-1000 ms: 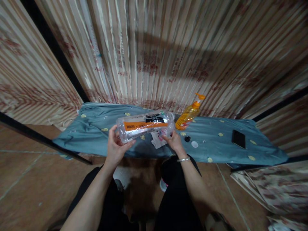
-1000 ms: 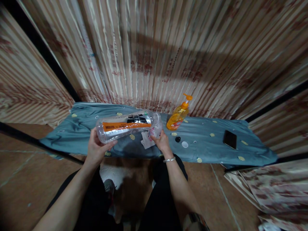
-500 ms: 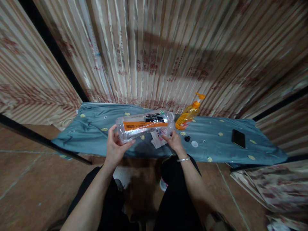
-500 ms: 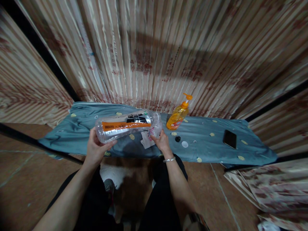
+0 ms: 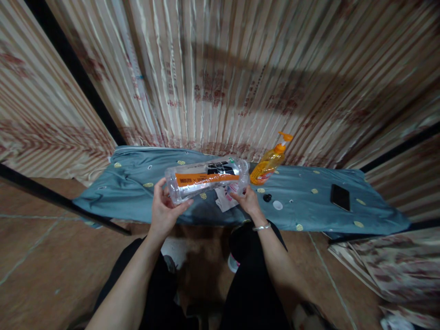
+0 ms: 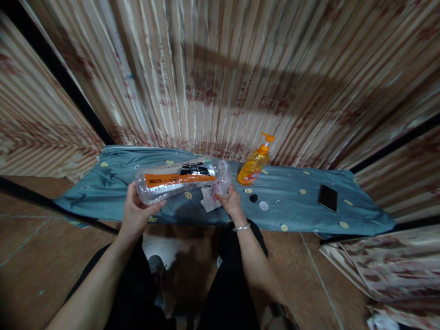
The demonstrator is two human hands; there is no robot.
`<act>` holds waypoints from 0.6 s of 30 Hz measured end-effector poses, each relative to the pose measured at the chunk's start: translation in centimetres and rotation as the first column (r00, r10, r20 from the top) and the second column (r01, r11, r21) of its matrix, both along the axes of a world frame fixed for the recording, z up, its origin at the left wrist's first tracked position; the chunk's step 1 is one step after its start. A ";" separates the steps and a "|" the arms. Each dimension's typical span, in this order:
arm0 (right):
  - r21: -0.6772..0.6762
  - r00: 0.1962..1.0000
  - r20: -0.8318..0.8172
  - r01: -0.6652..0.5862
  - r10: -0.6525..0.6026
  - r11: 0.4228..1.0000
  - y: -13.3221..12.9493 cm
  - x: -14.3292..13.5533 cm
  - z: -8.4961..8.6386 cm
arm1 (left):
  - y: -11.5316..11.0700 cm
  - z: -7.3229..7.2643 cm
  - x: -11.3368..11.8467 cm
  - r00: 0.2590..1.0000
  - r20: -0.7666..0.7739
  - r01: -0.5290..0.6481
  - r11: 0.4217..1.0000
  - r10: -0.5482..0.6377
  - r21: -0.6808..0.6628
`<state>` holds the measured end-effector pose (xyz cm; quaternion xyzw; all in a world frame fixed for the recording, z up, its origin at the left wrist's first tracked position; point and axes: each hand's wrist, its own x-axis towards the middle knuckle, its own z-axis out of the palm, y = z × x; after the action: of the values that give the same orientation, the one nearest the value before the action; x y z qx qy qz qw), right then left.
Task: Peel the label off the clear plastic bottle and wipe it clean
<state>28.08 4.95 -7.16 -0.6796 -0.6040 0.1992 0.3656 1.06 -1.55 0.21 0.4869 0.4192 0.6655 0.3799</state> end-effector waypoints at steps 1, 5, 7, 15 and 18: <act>-0.005 1.000 0.001 0.005 -0.005 1.000 0.0 0.0 0.0 | 0.0 0.1 0.0 1.000 0.006 -0.002 1.000 0.002 -0.005; -0.023 0.999 0.027 0.029 -0.028 0.999 0.0 -0.1 0.2 | 0.0 0.2 0.1 0.999 0.037 -0.001 1.000 0.002 -0.024; -0.025 0.999 0.036 0.030 -0.030 0.999 0.0 -0.1 0.2 | -0.1 0.2 0.1 0.999 0.038 0.002 1.000 -0.001 -0.025; -0.025 0.999 0.024 0.026 -0.025 0.999 0.0 -0.1 0.1 | 0.0 0.1 0.0 1.000 -0.005 -0.010 1.000 0.010 -0.007; -0.017 1.000 0.021 0.019 -0.019 1.000 0.0 -0.1 0.1 | 0.1 0.0 0.0 1.000 -0.006 0.001 1.000 -0.001 0.008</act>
<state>27.98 4.95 -7.02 -0.6905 -0.5997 0.1937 0.3551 1.07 -1.49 0.24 0.4907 0.4175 0.6655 0.3767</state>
